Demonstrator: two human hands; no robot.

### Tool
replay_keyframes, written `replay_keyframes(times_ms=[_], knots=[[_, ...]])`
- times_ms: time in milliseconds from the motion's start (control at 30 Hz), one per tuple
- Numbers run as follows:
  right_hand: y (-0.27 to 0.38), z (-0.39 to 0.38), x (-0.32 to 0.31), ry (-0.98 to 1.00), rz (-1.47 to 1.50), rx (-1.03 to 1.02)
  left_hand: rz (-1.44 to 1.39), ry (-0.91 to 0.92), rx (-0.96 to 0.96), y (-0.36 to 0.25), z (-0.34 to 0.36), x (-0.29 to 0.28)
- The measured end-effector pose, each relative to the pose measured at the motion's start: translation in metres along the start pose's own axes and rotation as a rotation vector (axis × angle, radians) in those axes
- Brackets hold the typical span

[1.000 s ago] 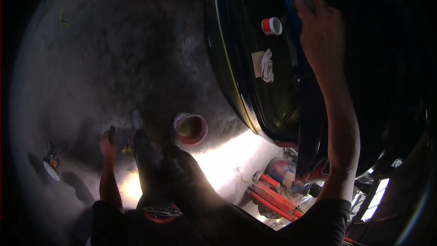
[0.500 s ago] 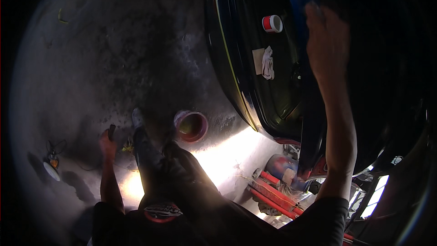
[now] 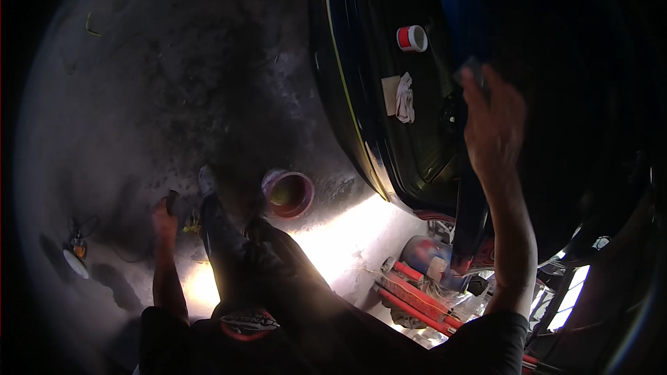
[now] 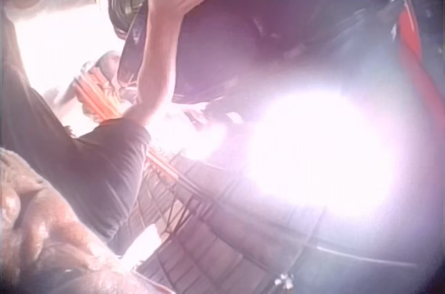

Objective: The person wipes the car panel with a cloth and wet sands the surface using a sanding block.

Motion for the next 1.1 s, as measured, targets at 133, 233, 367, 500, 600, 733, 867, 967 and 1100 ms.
replay_keyframes(times_ms=[133, 233, 367, 500, 600, 733, 867, 967, 1100], knots=[[-0.012, -0.007, 0.009, 0.058, -0.025, 0.018, 0.024, 0.005, -0.051, 0.000, 0.006, 0.009], [-0.044, 0.051, 0.037, 0.046, -0.073, 0.006, -0.008, -0.065, -0.054, 0.004, 0.008, 0.010], [-0.034, 0.042, 0.020, 0.000, -0.033, 0.000, 0.037, -0.135, -0.026, 0.007, 0.014, 0.000], [-0.007, -0.014, -0.008, 0.008, 0.047, -0.036, 0.005, 0.009, -0.072, 0.008, 0.011, -0.005], [-0.032, 0.008, 0.026, 0.172, -0.130, 0.035, 0.041, 0.012, -0.098, 0.007, 0.007, -0.003], [-0.077, 0.071, 0.079, 0.070, -0.230, 0.042, -0.012, -0.097, -0.047, 0.007, 0.004, -0.001], [-0.038, 0.023, 0.038, 0.120, -0.050, 0.012, 0.010, -0.074, -0.102, 0.009, -0.001, -0.002], [-0.016, 0.005, 0.012, 0.064, -0.007, -0.059, 0.021, -0.066, -0.171, 0.011, -0.009, 0.001], [-0.053, 0.082, 0.050, 0.069, -0.124, -0.039, -0.024, 0.055, -0.129, 0.015, -0.009, 0.011]])
Point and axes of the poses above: each hand's wrist, its own z-axis towards the middle knuckle, its own x-axis out of the palm, y = z × x, the point moved 1 cm from there along z, towards the middle knuckle, and after that the axes turned 9 degrees about z, right-handed, at the moved point
